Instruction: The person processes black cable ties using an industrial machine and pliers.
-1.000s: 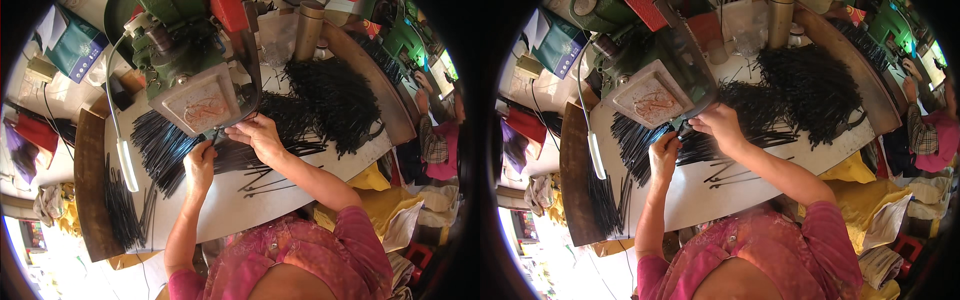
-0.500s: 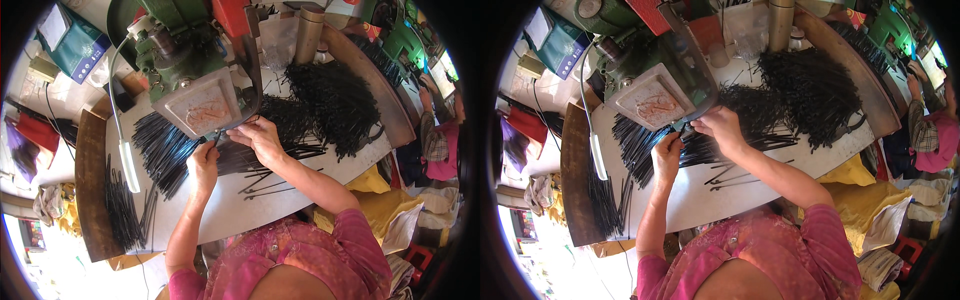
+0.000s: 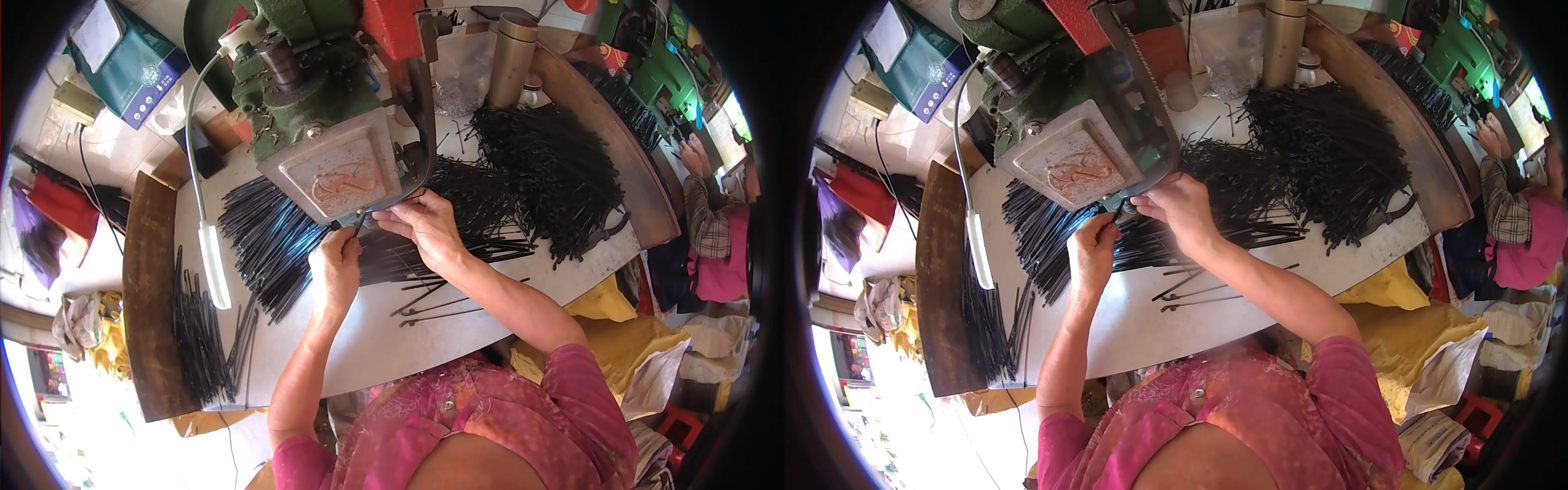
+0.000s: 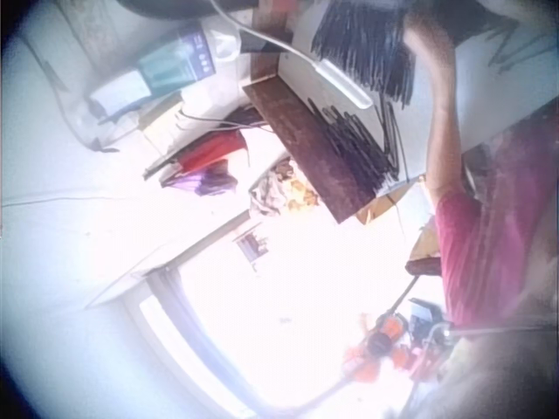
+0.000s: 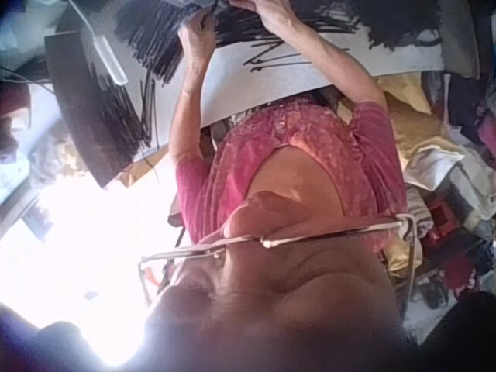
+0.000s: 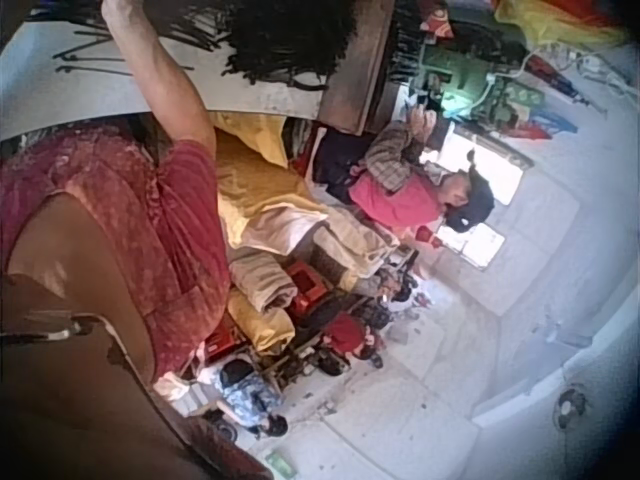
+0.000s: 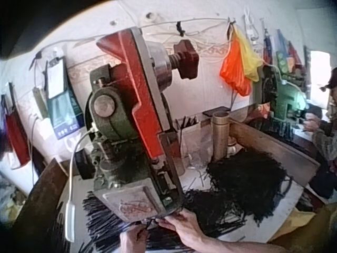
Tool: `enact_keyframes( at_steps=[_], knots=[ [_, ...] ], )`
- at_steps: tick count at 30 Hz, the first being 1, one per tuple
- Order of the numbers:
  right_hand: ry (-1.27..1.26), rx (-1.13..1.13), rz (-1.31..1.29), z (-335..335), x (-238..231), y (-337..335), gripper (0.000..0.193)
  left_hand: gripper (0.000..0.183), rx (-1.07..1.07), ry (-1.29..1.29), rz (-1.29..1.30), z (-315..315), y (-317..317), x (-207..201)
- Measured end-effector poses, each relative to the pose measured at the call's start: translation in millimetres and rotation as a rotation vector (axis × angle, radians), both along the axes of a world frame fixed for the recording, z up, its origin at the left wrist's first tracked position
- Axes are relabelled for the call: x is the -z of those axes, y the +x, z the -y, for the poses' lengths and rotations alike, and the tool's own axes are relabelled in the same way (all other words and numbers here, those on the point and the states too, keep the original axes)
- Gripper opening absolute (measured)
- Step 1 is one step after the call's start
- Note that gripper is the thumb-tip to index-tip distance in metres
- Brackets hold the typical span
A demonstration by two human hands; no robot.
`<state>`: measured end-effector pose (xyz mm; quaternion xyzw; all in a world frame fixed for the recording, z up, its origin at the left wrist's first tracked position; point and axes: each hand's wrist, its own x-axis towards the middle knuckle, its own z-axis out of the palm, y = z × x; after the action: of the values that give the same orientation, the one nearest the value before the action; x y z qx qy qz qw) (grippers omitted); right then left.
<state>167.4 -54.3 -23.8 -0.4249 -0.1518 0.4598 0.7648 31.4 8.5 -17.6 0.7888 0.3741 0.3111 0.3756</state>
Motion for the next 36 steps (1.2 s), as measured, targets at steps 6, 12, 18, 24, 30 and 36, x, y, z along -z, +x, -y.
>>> enact_keyframes(
  at_steps=[6,12,18,24,30,36],
  knots=[
    [0.006,0.010,0.021,1,0,-2,0.010,0.013,0.047,0.269,-0.063,1,-1,0],
    [0.002,0.012,0.030,2,3,4,0.009,0.015,0.011,0.581,-0.392,10,6,-6],
    [-0.014,-0.079,-0.109,-6,-2,4,0.010,0.019,0.042,0.115,-0.044,-1,3,-10],
    [-0.194,-0.266,0.198,25,-24,13,0.010,0.007,0.048,-0.934,0.410,13,11,-16],
    [-0.187,-0.177,0.036,38,-33,12,0.013,0.006,0.032,-1.139,0.652,30,7,-16],
    [-0.074,-0.149,0.133,36,-16,-6,0.012,0.007,0.271,-0.927,0.497,34,3,-18]
  ],
)
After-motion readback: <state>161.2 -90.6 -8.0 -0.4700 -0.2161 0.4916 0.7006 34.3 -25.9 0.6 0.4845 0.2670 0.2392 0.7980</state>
